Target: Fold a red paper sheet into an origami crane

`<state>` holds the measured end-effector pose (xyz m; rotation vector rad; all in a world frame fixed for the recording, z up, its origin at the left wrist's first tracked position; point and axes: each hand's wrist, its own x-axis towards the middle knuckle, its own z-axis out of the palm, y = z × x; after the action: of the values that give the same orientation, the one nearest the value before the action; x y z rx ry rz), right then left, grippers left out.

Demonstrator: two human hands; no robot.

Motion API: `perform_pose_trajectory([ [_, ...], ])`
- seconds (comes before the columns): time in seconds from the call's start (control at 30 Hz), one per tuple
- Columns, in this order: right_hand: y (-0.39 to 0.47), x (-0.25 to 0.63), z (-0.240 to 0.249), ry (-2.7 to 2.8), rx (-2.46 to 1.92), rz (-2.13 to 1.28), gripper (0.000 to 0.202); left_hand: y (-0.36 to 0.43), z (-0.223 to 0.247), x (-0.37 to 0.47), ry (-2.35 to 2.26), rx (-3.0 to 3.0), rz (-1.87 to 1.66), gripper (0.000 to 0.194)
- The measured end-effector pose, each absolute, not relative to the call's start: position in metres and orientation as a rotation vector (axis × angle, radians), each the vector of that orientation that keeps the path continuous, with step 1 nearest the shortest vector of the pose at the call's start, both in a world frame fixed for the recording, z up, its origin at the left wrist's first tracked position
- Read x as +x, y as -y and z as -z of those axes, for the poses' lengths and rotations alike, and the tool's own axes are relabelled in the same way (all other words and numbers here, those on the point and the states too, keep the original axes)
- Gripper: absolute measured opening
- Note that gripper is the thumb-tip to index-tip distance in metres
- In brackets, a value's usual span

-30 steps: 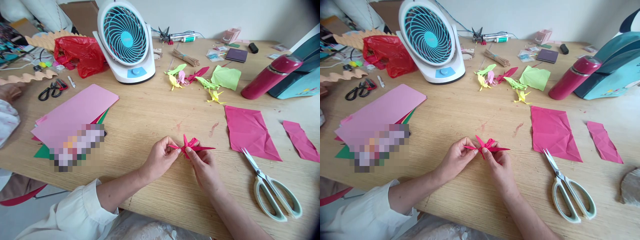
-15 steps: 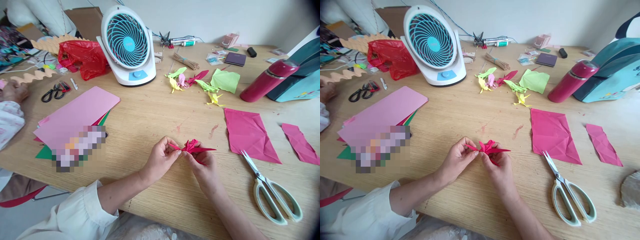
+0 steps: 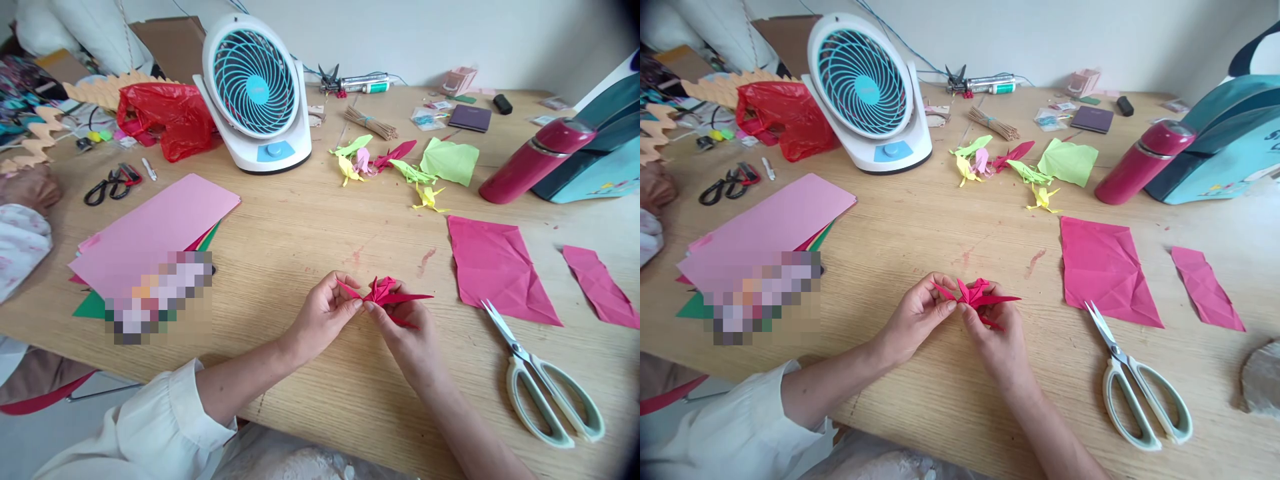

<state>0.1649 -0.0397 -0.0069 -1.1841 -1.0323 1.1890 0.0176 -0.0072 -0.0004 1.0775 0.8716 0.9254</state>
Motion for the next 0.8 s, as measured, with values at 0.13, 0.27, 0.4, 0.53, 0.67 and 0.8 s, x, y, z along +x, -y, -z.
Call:
perform_pose_trajectory([
  [0.13,0.037,0.166,0.009,0.970,-1.126,-1.220,0.027,0.007,0.001,0.017,-0.883,1.078,-0.946,0.027],
  [0.27,0.038,0.168,0.012,0.989,-1.189,-1.219,0.031,0.004,-0.002,0.016,-0.838,1.076,-0.848,0.028],
  [0.4,0.038,0.171,0.008,0.999,-1.138,-1.268,0.037,0.001,-0.005,0.015,-0.768,1.030,-0.831,0.029],
  [0.53,0.037,0.173,0.000,1.011,-1.031,-1.383,0.028,0.000,-0.008,0.014,-0.791,1.064,-0.878,0.026],
  [0.67,0.037,0.173,0.003,0.904,-1.053,-1.392,0.023,-0.001,-0.006,0.012,-0.862,1.065,-0.883,0.028],
  [0.8,0.036,0.173,0.010,0.879,-1.101,-1.350,0.025,-0.003,0.000,0.011,-0.846,1.083,-0.829,0.030],
])
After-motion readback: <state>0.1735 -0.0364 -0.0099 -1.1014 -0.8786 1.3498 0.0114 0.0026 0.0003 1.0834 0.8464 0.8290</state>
